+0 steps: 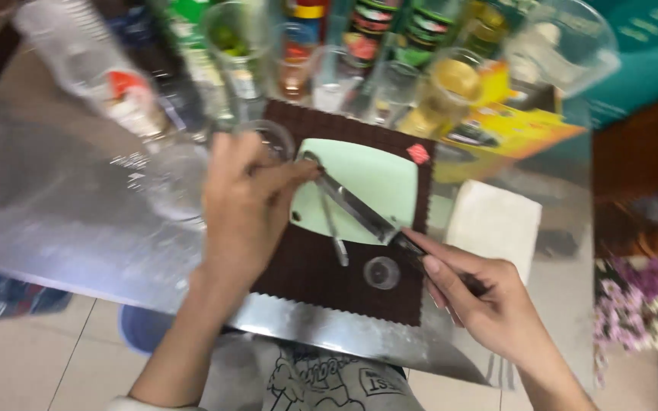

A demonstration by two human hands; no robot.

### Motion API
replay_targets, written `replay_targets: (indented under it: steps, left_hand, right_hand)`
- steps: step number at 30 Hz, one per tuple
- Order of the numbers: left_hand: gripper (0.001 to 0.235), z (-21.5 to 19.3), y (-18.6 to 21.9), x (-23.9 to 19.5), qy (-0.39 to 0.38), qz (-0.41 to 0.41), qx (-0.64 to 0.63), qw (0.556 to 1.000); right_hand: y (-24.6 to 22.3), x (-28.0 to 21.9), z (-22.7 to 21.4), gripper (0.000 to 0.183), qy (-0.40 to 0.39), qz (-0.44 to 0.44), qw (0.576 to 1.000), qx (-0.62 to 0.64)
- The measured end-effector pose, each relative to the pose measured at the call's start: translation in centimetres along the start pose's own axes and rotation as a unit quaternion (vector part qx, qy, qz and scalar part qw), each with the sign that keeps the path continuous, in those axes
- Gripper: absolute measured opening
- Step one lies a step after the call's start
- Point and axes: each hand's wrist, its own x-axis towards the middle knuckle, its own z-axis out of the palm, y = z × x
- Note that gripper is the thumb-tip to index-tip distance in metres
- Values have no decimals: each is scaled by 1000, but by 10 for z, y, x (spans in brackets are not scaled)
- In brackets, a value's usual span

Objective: Preparing a beverage by cutting and squeezing citrus fruits, adding ingredients with a spoon, and cleaning the counter.

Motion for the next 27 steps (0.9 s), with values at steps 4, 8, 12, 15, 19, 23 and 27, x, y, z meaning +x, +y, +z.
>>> replay_targets:
  steps: [4, 8, 12, 15, 19, 23, 27]
  left_hand:
    - [9, -67, -12, -12, 26, -54, 104, 993]
    - [13, -97, -33, -32, -11, -134, 133, 982]
    - [25, -105, -52, -50, -50, -162, 123, 978]
    - [11, -108, -58, -53, -24, -173, 104, 979]
    - [12, -107, -67, -56, -24, -218, 105, 970]
    - [12, -109, -66, -52, -26, -261, 81, 962]
    - [11, -110, -61, -46, -37, -274, 59, 959]
  right_hand:
    - [-39, 28, 38, 43, -62, -55, 995, -55]
    - [-49, 44, 72, 37, -22, -226, 949, -220]
    - [-43, 48, 81, 42, -45, -293, 923, -246]
    - [-40, 48, 79, 42, -22, -298, 910, -289]
    - [-34, 43, 74, 47, 15, -342, 858, -384]
    - [-33, 41, 70, 45, 73, -388, 820, -414]
    - [-32, 41, 65, 43, 18, -336, 853, -400]
